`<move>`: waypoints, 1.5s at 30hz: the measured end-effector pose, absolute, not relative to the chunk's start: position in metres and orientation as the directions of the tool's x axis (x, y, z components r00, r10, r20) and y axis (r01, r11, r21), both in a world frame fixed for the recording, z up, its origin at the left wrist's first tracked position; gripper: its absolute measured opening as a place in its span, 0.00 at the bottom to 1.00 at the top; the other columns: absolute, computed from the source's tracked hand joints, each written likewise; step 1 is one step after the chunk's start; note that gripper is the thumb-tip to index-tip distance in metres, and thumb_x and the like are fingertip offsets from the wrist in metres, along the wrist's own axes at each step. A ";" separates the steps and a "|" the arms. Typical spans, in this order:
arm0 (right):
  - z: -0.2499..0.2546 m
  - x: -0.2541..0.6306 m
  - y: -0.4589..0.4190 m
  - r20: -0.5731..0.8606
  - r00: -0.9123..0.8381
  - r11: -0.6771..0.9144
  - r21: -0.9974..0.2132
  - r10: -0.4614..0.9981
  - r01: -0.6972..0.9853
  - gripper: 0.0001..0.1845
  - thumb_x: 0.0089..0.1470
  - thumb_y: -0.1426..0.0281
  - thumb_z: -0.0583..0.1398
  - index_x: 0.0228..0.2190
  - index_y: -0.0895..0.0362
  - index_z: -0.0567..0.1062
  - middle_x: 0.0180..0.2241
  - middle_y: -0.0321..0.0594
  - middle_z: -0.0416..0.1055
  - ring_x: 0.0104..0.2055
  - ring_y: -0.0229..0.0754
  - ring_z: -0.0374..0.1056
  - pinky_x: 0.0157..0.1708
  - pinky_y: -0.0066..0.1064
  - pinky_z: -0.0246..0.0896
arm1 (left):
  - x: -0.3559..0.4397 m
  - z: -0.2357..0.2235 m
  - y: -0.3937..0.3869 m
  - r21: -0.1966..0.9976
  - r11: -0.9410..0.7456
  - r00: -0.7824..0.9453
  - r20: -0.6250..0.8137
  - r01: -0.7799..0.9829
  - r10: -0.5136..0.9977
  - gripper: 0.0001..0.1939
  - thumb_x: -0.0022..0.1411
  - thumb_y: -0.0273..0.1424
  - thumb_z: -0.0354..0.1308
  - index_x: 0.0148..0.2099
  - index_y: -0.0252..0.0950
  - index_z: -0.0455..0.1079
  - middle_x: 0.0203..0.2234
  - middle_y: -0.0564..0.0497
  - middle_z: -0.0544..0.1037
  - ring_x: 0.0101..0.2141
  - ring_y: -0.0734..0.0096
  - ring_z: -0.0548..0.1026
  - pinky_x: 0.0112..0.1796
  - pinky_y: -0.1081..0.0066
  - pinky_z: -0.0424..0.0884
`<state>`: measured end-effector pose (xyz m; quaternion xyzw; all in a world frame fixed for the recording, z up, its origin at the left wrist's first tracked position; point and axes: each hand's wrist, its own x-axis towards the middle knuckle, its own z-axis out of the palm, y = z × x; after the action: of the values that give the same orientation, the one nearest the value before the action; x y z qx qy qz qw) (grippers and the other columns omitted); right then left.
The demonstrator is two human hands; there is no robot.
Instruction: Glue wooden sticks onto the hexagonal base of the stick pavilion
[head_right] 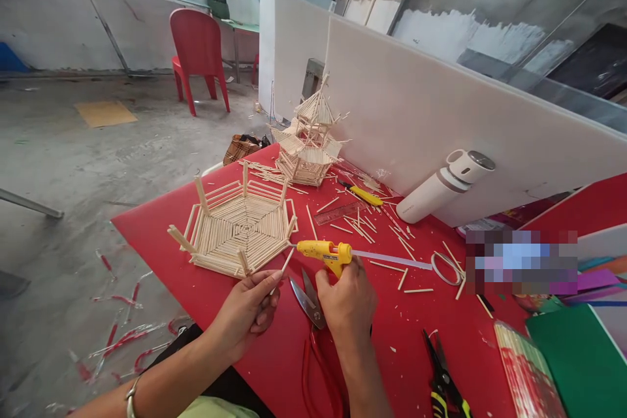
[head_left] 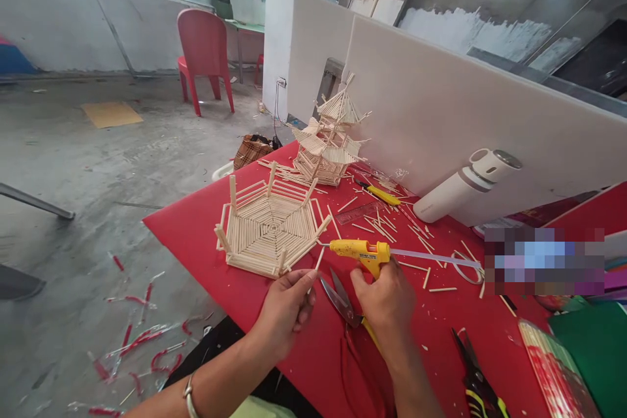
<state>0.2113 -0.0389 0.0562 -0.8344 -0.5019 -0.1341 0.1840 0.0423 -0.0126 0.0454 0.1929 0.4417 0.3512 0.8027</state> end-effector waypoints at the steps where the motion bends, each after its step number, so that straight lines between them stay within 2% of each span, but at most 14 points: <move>1: 0.056 0.212 -0.038 0.411 0.460 -0.428 -0.173 0.787 0.887 0.20 0.51 0.59 0.56 0.39 0.63 0.73 0.34 0.52 0.76 0.33 0.51 0.73 0.29 0.34 0.60 | 0.042 0.045 -0.012 0.621 0.676 0.362 -0.572 -0.396 0.737 0.24 0.43 0.46 0.71 0.34 0.35 0.67 0.14 0.60 0.68 0.10 0.87 0.53 0.11 0.81 0.42; 28: 0.055 0.211 -0.038 0.406 0.459 -0.449 -0.125 0.790 0.885 0.18 0.50 0.62 0.56 0.36 0.63 0.73 0.31 0.51 0.75 0.29 0.49 0.72 0.26 0.33 0.57 | 0.043 0.048 -0.010 0.619 0.682 0.375 -0.569 -0.390 0.731 0.24 0.42 0.45 0.71 0.33 0.36 0.67 0.14 0.60 0.69 0.09 0.86 0.55 0.11 0.81 0.42; 45: 0.056 0.212 -0.040 0.413 0.464 -0.452 -0.132 0.784 0.882 0.19 0.51 0.62 0.55 0.38 0.63 0.73 0.31 0.51 0.75 0.29 0.50 0.71 0.27 0.34 0.57 | 0.042 0.045 -0.011 0.645 0.678 0.389 -0.558 -0.351 0.733 0.21 0.46 0.43 0.69 0.34 0.35 0.68 0.14 0.60 0.69 0.09 0.86 0.55 0.11 0.80 0.44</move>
<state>0.2116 -0.0396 0.0555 -0.8392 -0.4962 -0.1479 0.1663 0.0421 -0.0113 0.0453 0.2178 0.4379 0.3369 0.8046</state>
